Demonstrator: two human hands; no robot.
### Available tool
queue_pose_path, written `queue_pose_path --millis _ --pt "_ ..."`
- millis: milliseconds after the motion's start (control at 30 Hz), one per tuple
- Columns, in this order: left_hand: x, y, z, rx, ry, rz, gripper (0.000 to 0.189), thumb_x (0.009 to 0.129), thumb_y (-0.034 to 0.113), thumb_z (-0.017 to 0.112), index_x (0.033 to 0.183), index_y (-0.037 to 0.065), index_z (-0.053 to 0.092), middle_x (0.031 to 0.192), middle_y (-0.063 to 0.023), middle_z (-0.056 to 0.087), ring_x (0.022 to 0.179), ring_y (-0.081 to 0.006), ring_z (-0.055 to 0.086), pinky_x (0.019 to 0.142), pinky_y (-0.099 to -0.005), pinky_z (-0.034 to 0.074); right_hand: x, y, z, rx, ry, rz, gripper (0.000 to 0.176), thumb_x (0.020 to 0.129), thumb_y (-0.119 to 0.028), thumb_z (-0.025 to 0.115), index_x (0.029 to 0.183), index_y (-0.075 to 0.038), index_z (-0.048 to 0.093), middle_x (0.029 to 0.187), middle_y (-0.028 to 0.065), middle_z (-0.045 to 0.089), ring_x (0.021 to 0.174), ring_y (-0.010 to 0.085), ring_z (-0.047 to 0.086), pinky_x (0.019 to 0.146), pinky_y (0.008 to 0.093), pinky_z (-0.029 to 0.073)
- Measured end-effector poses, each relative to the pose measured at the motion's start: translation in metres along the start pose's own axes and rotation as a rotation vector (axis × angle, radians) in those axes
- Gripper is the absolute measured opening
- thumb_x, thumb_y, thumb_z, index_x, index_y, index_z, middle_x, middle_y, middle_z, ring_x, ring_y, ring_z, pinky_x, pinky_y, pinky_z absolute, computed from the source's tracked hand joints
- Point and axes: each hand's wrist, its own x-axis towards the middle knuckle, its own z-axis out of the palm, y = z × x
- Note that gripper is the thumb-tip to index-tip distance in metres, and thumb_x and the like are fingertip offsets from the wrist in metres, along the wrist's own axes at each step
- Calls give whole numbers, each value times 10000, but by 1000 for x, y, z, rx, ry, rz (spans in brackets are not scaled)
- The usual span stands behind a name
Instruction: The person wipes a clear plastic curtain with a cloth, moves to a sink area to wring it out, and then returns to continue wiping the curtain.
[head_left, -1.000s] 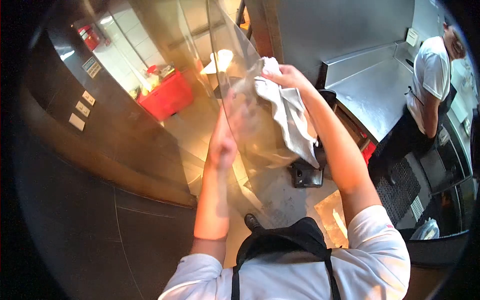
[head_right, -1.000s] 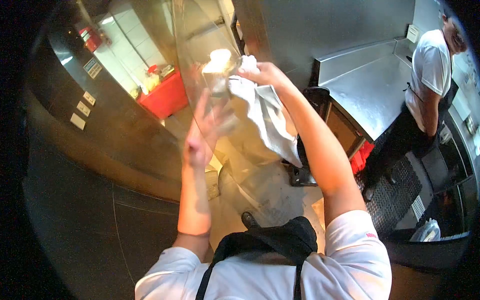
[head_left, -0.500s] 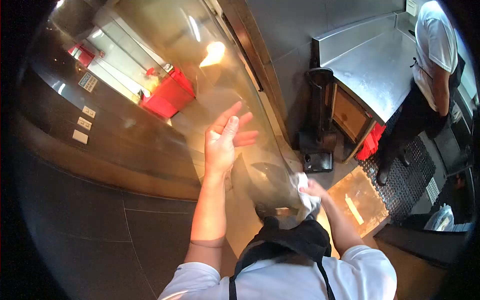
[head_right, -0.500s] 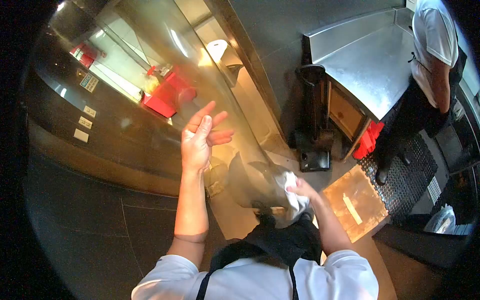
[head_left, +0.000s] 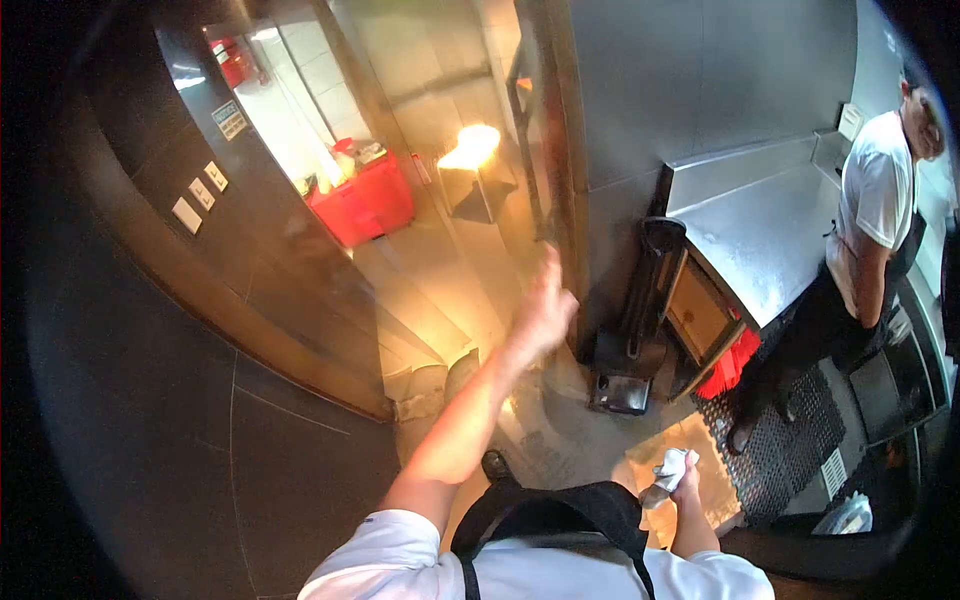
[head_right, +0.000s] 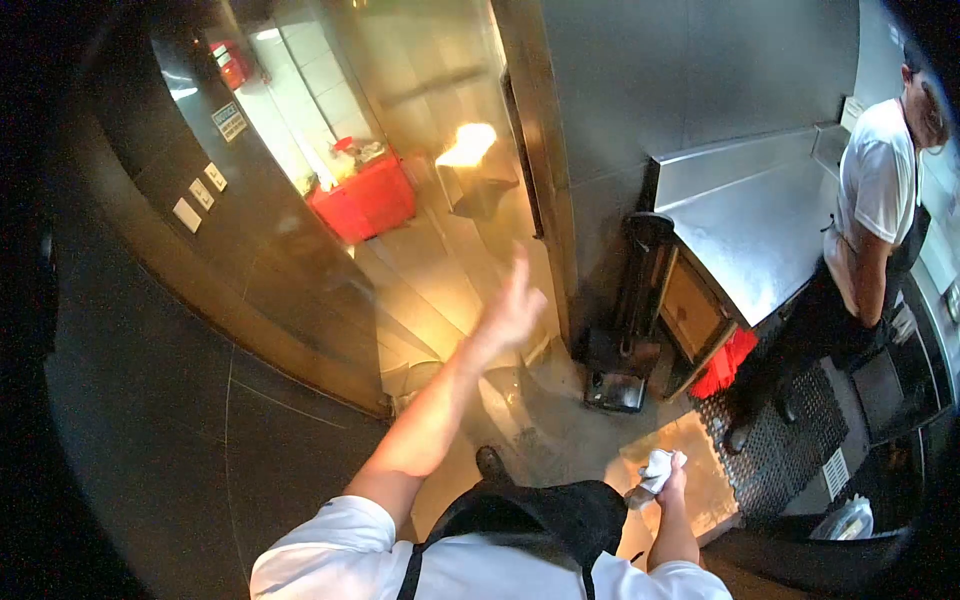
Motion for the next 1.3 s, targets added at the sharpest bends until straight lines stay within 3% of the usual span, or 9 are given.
queue_pose_path --millis 67,200,400,500,700,867,1000,1167,1300 --pt "-32 17 14 457 -410 100 703 929 466 586 1527 158 377 1511 -284 382 1309 -463 483 1091 -478 410 -4 -8 9 32 -37 -47 518 981 -564 514 1195 -95 563 1062 104 682 889 319 688 766 517 579" --pt "-76 1 35 19 -770 -158 796 887 584 592 1530 169 375 1452 -241 492 1318 -390 503 1101 -445 416 -15 -15 22 160 -123 -146 586 961 -634 485 1195 -103 570 1093 87 668 1010 297 651 880 490 544" --pt "-171 -211 140 352 -894 -367 827 885 628 595 1451 39 468 1399 -242 544 1304 -371 521 1084 -442 421 -26 -22 54 376 -242 -229 645 936 -672 484 1202 -102 622 1103 86 680 999 289 654 885 528 546" --pt "-187 -174 99 318 -967 -538 871 883 639 591 1440 -18 461 1406 -267 528 1320 -377 508 1094 -431 416 -15 -19 80 368 -363 -243 665 947 -655 464 1250 -81 607 1142 113 675 1022 311 651 893 543 542" --pt "-195 -147 146 -382 -811 -481 938 869 714 572 1533 88 355 1447 -173 529 1313 -359 519 1095 -485 400 -5 9 221 202 -343 -105 568 992 -568 460 1286 -96 580 1233 93 662 1142 293 620 1041 511 453" --pt "-158 -78 105 -1775 -700 -698 905 857 801 444 1507 177 364 1445 -122 520 1301 -309 517 1022 -643 400 -74 8 337 -396 -467 -187 480 1031 -412 532 1344 -48 538 1285 82 620 1190 209 571 1032 403 433" --pt "-133 -47 91 -1686 87 -548 529 971 529 570 1367 181 525 1230 -58 637 1058 -215 619 893 -408 512 -83 8 358 -662 -746 -267 548 1036 -398 537 1436 -31 458 1352 60 576 1231 164 524 1037 335 422" --pt "-122 -70 112 -1622 78 -575 220 1007 271 600 1144 100 606 1092 -45 667 954 -137 646 840 -303 532 -72 -8 383 -768 -493 -673 350 1026 -323 557 1180 -16 491 1033 46 538 967 130 500 873 292 444" --pt "-114 -56 108 -1549 235 -702 194 1028 252 552 1070 72 611 1023 -40 668 908 -143 654 812 -307 540 -67 -11 377 -1001 -154 -948 567 944 -297 627 1371 23 438 1296 286 504 1206 389 518 1020 451 420"
